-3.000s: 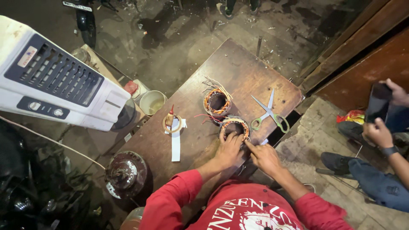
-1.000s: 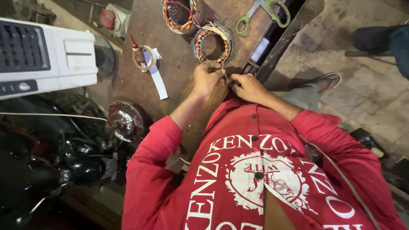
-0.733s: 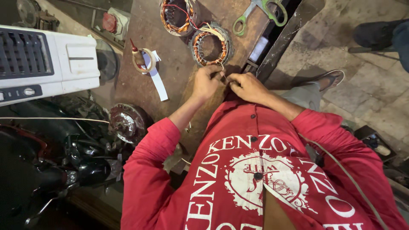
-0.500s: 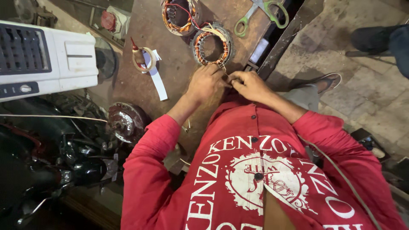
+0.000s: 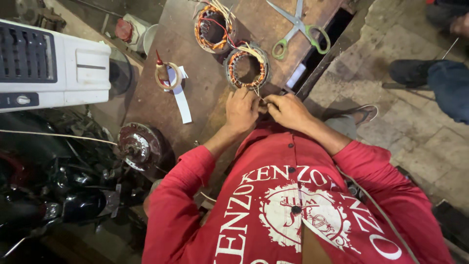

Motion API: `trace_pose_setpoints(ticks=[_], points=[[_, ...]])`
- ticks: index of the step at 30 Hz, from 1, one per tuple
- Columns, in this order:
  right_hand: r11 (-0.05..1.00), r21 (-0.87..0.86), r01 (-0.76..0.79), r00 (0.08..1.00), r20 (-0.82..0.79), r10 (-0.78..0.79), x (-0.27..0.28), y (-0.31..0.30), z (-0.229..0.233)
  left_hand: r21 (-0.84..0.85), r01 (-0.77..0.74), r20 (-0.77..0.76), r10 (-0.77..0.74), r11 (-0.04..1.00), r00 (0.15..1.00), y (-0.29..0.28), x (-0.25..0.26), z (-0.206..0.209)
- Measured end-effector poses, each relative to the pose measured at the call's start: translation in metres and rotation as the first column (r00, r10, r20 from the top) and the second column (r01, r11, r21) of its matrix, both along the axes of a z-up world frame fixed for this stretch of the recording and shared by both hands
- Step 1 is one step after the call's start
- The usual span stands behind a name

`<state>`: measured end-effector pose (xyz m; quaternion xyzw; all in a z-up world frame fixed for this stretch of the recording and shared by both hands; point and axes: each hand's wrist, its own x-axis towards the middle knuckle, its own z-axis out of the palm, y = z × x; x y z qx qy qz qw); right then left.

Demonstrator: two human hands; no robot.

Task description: The person works on a motor stator placed on a wooden table. They use a hammer to tap the stator core and use scissors to cut wires. The person also uses their hands to arrange and adjust the copper windings.

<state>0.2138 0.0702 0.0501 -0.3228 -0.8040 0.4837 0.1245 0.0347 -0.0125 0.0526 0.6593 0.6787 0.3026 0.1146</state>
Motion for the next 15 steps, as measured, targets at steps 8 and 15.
trace_pose_setpoints(ticks=[8, 15], points=[[0.901, 0.433, 0.010, 0.954, 0.266, -0.138, -0.019, 0.039, 0.003, -0.053, -0.153, 0.103, 0.158, 0.987, 0.982, 0.000, -0.006, 0.001], [0.892, 0.443, 0.089, 0.950, 0.231, -0.210, -0.008, 0.056, -0.018, 0.098, -0.054, 0.495, -0.002, 0.994, 0.869, 0.009, -0.003, 0.002]])
